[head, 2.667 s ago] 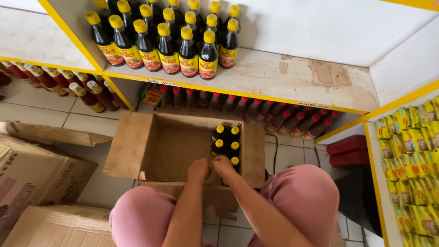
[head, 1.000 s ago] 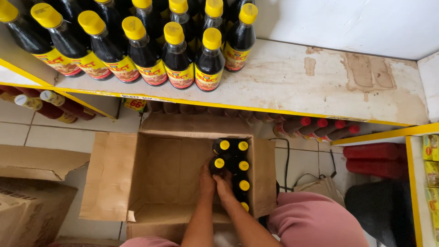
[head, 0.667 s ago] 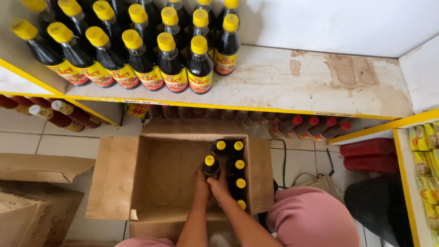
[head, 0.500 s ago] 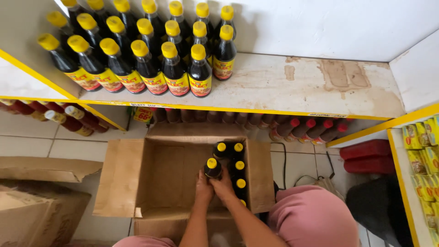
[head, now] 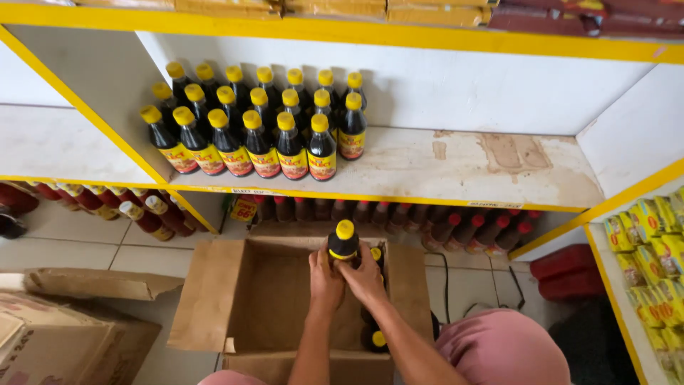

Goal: Unpack bottles of sauce from a cardboard box and arrange them neatly on a grocery store shelf.

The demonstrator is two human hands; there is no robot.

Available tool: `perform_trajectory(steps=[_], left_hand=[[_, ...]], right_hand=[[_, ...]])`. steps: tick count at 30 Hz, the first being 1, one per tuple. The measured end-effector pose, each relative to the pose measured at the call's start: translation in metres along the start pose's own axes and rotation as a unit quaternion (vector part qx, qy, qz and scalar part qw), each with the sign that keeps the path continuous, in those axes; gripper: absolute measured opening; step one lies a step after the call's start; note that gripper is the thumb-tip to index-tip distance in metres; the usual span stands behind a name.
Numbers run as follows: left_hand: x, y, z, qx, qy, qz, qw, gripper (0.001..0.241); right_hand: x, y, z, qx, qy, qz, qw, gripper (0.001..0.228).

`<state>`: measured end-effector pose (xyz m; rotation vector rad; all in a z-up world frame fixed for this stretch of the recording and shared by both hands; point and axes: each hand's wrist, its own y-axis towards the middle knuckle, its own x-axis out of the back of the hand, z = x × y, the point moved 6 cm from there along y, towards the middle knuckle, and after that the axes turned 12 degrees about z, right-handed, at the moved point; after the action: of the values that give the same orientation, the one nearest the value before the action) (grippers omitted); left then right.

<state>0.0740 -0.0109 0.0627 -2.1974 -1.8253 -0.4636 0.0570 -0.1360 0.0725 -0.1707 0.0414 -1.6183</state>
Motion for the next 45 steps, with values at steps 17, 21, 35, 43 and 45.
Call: perform_trajectory(steps=[17, 21, 35, 43, 45], left_hand=[[0.009, 0.117, -0.105, -0.143, -0.009, -0.132, 0.981, 0.069], [0.003, 0.128, -0.1, -0.168, 0.001, -0.126, 0.978, 0.072], [-0.006, 0.123, -0.113, -0.139, 0.093, -0.093, 0.982, 0.077], [-0.007, 0.127, -0.108, -0.059, 0.166, -0.067, 0.982, 0.084], [-0.01, 0.129, -0.101, -0.051, 0.168, -0.071, 0.982, 0.082]], right_hand=[[0.058, 0.115, 0.135, 0.066, -0.237, -0.052, 0.968, 0.052], [0.063, 0.127, 0.134, -0.016, -0.238, -0.059, 0.969, 0.052], [0.066, 0.16, 0.105, 0.055, -0.246, -0.131, 0.959, 0.052], [0.064, 0.163, 0.1, 0.074, -0.23, -0.133, 0.961, 0.054], [0.063, 0.163, 0.101, 0.066, -0.243, -0.128, 0.959, 0.055]])
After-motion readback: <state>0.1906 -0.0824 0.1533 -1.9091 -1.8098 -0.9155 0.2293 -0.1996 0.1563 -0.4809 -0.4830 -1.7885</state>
